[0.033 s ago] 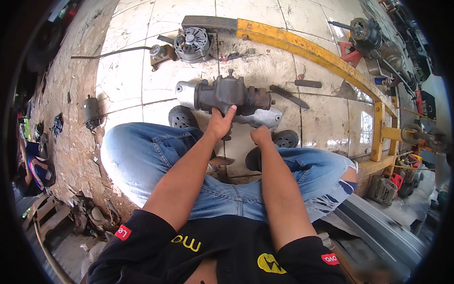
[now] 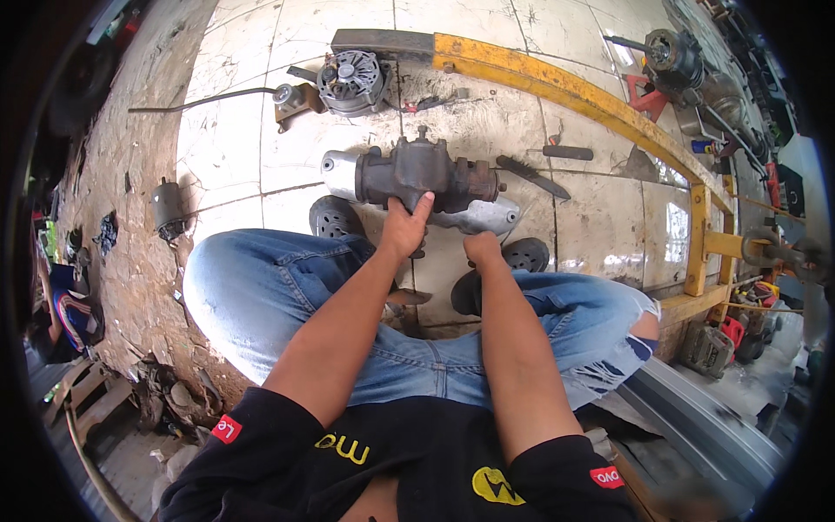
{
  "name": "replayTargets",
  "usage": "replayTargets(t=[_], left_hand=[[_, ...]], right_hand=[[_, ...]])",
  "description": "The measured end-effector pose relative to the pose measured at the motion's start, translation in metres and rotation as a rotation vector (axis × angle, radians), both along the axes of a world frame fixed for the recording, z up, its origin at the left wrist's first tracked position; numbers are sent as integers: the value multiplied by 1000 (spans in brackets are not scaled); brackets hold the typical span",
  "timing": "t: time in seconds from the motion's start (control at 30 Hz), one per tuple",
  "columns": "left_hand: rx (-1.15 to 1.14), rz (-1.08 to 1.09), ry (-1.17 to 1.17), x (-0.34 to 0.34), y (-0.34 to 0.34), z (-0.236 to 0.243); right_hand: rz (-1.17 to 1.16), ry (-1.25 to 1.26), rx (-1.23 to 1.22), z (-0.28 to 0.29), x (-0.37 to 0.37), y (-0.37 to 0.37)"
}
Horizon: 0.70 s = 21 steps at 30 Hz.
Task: The person sits on the floor and uses a metal file to scrape and smooth the surface of a metallic engine component. They repeatedly reposition the part and file different areas, occasionally pausing to inspect the surface.
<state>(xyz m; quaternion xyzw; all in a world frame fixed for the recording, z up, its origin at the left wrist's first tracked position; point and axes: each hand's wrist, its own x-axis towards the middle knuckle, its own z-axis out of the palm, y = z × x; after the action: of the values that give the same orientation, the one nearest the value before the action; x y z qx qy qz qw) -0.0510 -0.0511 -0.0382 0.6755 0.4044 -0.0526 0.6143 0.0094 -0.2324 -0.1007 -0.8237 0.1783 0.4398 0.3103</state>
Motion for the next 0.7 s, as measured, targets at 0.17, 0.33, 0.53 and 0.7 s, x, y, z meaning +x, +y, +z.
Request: replayTargets(t=[0.17, 0.33, 0.53, 0.7], left_hand=[[182, 96, 97, 10, -8, 41], [214, 169, 39, 5, -13, 7], [189, 208, 12, 36, -11, 29], [103, 239, -7, 49, -4, 29]], right_hand=[[-731, 219, 341, 20, 6, 19], [-772, 200, 520, 23, 13, 31], [-697, 177, 585, 13, 47, 31], [-249, -19, 311, 14, 48, 21]])
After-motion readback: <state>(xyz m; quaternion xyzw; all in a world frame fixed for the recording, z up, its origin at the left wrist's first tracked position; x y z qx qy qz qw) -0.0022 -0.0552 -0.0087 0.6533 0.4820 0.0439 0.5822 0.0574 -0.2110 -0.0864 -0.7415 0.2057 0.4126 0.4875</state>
